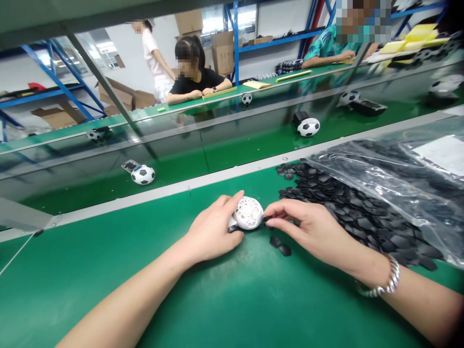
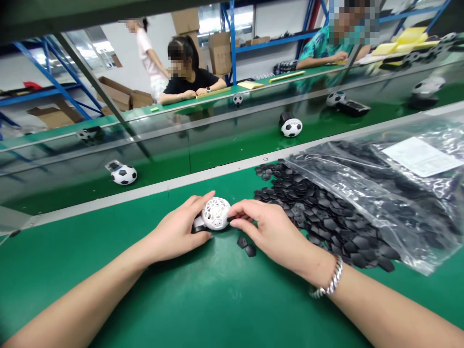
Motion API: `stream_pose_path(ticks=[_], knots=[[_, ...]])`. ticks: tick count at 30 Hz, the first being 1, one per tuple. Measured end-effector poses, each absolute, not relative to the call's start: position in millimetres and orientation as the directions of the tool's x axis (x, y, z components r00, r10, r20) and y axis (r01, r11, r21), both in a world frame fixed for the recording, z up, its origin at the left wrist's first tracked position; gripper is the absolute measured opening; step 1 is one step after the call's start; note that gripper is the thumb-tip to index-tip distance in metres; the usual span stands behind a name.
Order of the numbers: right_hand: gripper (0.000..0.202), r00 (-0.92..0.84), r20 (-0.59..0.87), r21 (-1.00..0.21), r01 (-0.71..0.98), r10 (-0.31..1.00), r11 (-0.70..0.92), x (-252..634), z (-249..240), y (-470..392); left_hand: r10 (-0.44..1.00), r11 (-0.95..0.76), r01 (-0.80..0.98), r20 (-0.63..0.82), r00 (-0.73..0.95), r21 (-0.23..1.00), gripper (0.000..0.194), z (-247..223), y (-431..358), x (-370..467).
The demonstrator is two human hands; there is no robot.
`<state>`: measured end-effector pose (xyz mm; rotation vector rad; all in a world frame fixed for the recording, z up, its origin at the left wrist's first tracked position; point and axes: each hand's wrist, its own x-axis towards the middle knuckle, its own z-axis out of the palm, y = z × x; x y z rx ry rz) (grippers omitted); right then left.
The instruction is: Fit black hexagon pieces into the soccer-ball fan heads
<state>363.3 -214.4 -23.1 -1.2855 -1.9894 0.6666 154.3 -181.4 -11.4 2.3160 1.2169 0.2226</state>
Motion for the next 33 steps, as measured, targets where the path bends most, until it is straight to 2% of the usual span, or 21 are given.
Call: stream_pose_path(ticks=[3, 7, 10, 13, 20, 23, 27, 29, 33], knots=[[0.011, -0.332, 0.314, -0.703, 0.548, 0.889, 0.453, 361, -26, -218, 0.806, -0.479, 0.729, -0.083, 0.585, 0.489, 0.075, -13, -182, 155], [0.022, -0.419, 0.360, -0.676, 0.498, 0.834, 0.543, 360, -31, -218, 0.804, -0.485, 0.726, -0.078, 0.589, 0.487, 0.075, -14, -182, 155], [0.019, -0.428, 0.431, -0.581, 0.541, 0.794, 0.607, 356, -34, -217, 0.804, -0.490, 0.719, -0.062, 0.591, 0.493, 0.075, -13, -181, 156], [0.013, -0.408, 0.464, -0.527, 0.586, 0.786, 0.615, 352, -35, -216, 0.807, -0.491, 0.715, -0.050, 0.589, 0.497, 0.077, -12, -181, 157], [0.013, -0.383, 0.475, -0.541, 0.582, 0.792, 0.606, 350, -36, -212, 0.828, -0.480, 0.736, -0.032, 0.560, 0.477, 0.071, -12, -180, 162], [0.022, -0.314, 0.476, -0.571, 0.600, 0.821, 0.560, 351, -39, -208, 0.829, -0.485, 0.739, -0.021, 0.558, 0.467, 0.068, -11, -179, 162], [0.039, -0.276, 0.331, -0.728, 0.533, 0.902, 0.430, 350, -43, -207, 0.828, -0.488, 0.736, -0.018, 0.561, 0.469, 0.065, -10, -179, 162], [0.041, -0.270, 0.290, -0.779, 0.491, 0.918, 0.390, 348, -45, -208, 0.825, -0.493, 0.731, -0.014, 0.565, 0.472, 0.065, -10, -179, 162], [0.039, -0.248, 0.318, -0.801, 0.446, 0.915, 0.400, 345, -45, -207, 0.826, -0.503, 0.726, 0.012, 0.564, 0.469, 0.062, -12, -179, 162]])
